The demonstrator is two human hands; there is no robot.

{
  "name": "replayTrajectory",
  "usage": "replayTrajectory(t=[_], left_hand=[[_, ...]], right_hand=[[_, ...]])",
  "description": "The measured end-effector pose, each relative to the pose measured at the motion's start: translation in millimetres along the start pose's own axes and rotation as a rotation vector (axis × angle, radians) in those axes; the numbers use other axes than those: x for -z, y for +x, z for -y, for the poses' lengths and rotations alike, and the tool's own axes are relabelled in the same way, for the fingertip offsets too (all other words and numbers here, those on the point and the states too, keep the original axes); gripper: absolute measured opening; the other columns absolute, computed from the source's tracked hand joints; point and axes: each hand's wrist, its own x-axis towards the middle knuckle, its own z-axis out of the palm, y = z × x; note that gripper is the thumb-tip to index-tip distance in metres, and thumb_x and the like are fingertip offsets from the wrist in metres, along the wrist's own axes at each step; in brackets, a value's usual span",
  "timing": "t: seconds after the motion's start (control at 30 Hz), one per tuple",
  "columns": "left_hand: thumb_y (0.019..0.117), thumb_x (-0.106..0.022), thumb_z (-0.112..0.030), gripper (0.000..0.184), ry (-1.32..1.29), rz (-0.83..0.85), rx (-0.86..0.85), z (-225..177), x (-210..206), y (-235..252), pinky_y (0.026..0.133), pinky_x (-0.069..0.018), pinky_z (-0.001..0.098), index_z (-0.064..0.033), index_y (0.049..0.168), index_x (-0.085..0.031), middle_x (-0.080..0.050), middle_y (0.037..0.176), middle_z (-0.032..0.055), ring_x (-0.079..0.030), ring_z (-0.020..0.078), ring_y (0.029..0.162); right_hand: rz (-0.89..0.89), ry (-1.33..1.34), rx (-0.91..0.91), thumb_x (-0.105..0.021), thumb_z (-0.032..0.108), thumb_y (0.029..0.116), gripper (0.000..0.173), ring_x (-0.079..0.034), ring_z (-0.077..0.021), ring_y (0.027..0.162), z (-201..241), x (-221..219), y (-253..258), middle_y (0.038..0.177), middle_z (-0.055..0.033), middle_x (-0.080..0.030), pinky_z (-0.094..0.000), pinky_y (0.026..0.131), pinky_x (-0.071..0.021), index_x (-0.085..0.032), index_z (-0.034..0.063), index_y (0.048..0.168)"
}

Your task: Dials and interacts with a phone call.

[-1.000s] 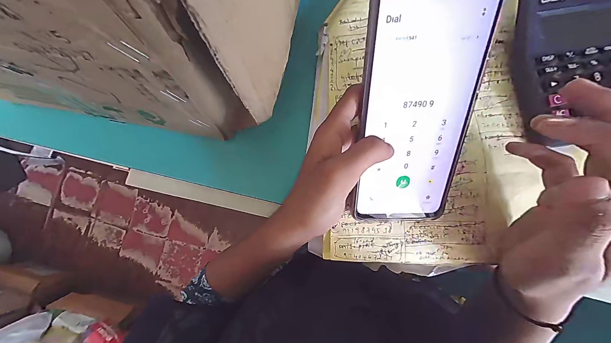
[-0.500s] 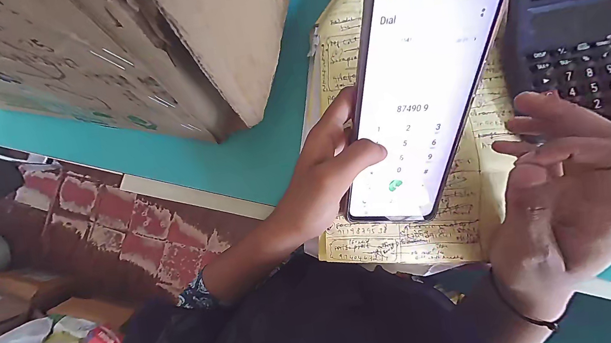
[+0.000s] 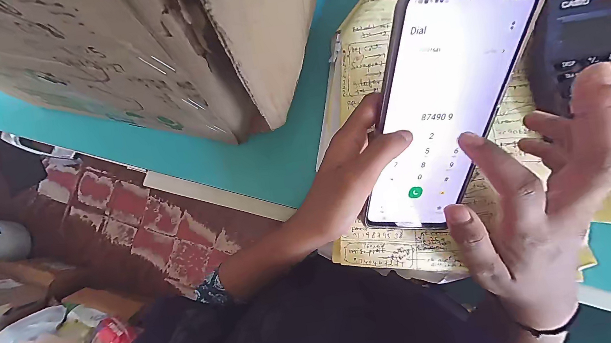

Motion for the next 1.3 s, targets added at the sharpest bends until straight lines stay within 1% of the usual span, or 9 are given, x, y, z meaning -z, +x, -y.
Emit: replayTrajectory(t=[0.1,0.2,0.37,0.5,0.6,0.67,0.87,1.23,1.3], left_hand=[[0.1023,-0.036,-0.002,0.036,0.045,-0.005,-0.046,1.4,-0.6,-0.5,0.08,-0.06,0.0273,-0.0029,0.137,-0.046,-0.064,0.11,0.0053,-0.068,0.0077,0.093],[0.1017,-0.037,0.0,0.035,0.045,-0.016,-0.091,3.3,-0.9,-0.1,0.083,-0.0598,0.0272,-0.001,0.135,-0.047,-0.064,0.11,0.0048,-0.068,0.0071,0.095],[0.0991,-0.031,-0.009,0.042,-0.024,-0.009,-0.065,1.2,-0.2,0.2,0.092,-0.058,0.0304,-0.0011,0.139,-0.039,-0.061,0.115,0.0021,-0.066,0.0063,0.103],[0.0977,-0.031,-0.009,0.042,-0.02,-0.017,-0.071,2.1,-0.2,0.3,0.092,-0.0582,0.0307,-0.0018,0.139,-0.04,-0.061,0.115,0.0021,-0.066,0.0066,0.103],[0.0973,-0.033,-0.007,0.041,-0.017,-0.019,-0.051,1.1,-0.1,0.1,0.09,-0.0589,0.0303,-0.0025,0.137,-0.04,-0.061,0.114,0.0021,-0.067,0.0067,0.102],[0.097,-0.033,-0.006,0.041,-0.028,-0.009,-0.043,1.3,0.2,0.5,0.089,-0.0596,0.0307,-0.0031,0.137,-0.04,-0.062,0.113,0.0023,-0.068,0.0075,0.101],[0.0981,-0.033,-0.009,0.041,-0.042,0.028,-0.004,1.9,2.3,-0.3,0.076,-0.0607,0.028,-0.0072,0.137,-0.043,-0.064,0.109,0.0023,-0.068,0.0068,0.09],[0.0971,-0.035,-0.007,0.04,-0.04,0.032,0.0,-0.1,0.9,-3.0,0.072,-0.0603,0.0271,-0.0074,0.135,-0.045,-0.064,0.105,0.0039,-0.069,0.0073,0.087],[0.0972,-0.035,-0.006,0.04,-0.056,0.031,-0.001,1.4,1.1,-0.6,0.075,-0.0601,0.0267,-0.0066,0.136,-0.044,-0.063,0.105,0.0019,-0.068,0.0057,0.088]], right_hand=[[-0.059,0.076,-0.037,-0.039,0.05,0.1068,0.047,-0.026,-0.0189,0.152,-3.2,4.6,-1.0,0.169,-0.0109,-0.012,-0.0375,0.118,-0.0308,-0.053,0.0197,0.14],[-0.122,0.204,-0.079,-0.037,0.052,0.1068,0.048,-0.03,-0.0158,0.15,-7.7,8.3,-2.0,0.169,-0.0032,-0.017,-0.0331,0.113,-0.041,-0.055,0.0205,0.138],[-0.145,0.285,-0.111,-0.035,0.057,0.106,0.054,-0.032,-0.0166,0.149,-10.0,10.6,-1.9,0.167,-0.0066,-0.021,-0.0345,0.111,-0.0429,-0.059,0.0155,0.131],[-0.13,0.288,-0.113,-0.034,0.055,0.1067,0.052,-0.033,-0.0153,0.148,-9.2,10.3,-2.1,0.167,-0.0064,-0.021,-0.0322,0.111,-0.0429,-0.061,0.0166,0.129],[-0.117,0.265,-0.077,-0.033,0.051,0.1079,0.051,-0.035,-0.0159,0.148,-9.0,9.1,-1.3,0.166,-0.0082,-0.023,-0.0319,0.114,-0.0401,-0.062,0.0143,0.129],[-0.093,0.2,-0.042,-0.032,0.049,0.1085,0.05,-0.029,-0.0188,0.151,-8.8,8.2,-1.9,0.166,-0.0109,-0.023,-0.0361,0.119,-0.0324,-0.062,0.0133,0.128],[-0.001,0.048,0.016,-0.036,0.047,0.1078,0.043,-0.017,-0.0244,0.154,-1.0,2.4,-3.3,0.169,-0.014,-0.011,-0.041,0.118,-0.027,-0.059,0.0255,0.137],[0.023,-0.028,0.024,-0.036,0.046,0.1083,0.043,-0.022,-0.0284,0.153,0.1,1.2,-4.1,0.168,-0.0174,-0.015,-0.0446,0.116,-0.0259,-0.059,0.0248,0.137],[0.042,-0.066,0.036,-0.036,0.045,0.1089,0.044,-0.025,-0.0329,0.15,1.9,-0.1,-3.5,0.167,-0.0219,-0.018,-0.0461,0.114,-0.0244,-0.06,0.0229,0.138]])
